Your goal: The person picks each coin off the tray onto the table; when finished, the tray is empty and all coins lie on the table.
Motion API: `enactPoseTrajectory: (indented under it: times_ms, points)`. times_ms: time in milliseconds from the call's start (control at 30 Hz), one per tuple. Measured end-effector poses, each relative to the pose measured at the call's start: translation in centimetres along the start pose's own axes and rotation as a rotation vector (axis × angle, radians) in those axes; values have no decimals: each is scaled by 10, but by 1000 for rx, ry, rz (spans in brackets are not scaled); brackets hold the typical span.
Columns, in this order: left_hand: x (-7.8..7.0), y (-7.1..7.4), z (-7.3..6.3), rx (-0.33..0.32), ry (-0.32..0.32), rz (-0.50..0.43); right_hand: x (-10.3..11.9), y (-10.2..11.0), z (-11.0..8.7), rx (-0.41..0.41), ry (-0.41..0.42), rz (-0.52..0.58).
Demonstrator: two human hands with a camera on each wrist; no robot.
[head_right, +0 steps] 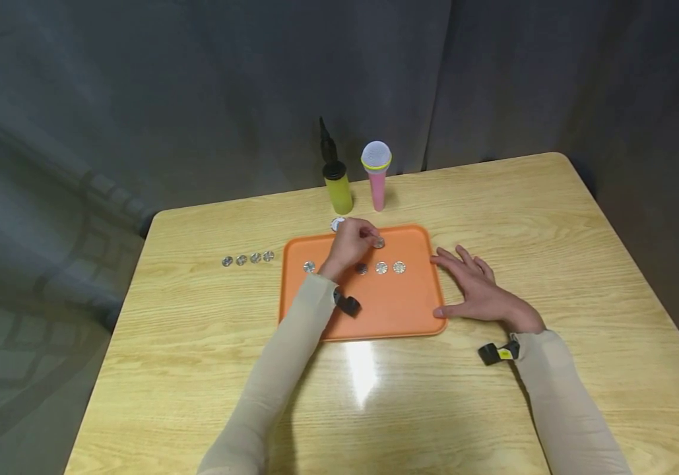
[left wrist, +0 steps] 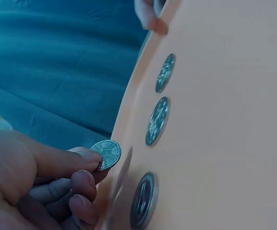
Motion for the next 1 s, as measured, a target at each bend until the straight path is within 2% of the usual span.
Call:
enactPoseTrajectory:
  times_ms: [100,333,500,833,1000]
  points:
    - [5,4,-1,2,23,-27,-1,0,-1,-2,-1,-4]
    - [12,18,-2,-44,11,-14,-3,0,-1,1,-15,-11]
    - [15,32,-6,-82,24,-20,-3,0,-1,2,-12,-10]
    - [29,65,-15,-165,83,-146,-1,0,-1,2,2,-8]
    - [38,80,-21,-205,106,-117,-2,-1,-1,1,0,-9]
Point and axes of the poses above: each hand's wrist, its own z-axis towards the middle knuckle, its own y-axis out of the back of the hand, x = y × z, the point moved 5 cm from there along z, towards the middle knuckle, and after that the axes turned 8 degrees about -x, right-handed, at the moved point
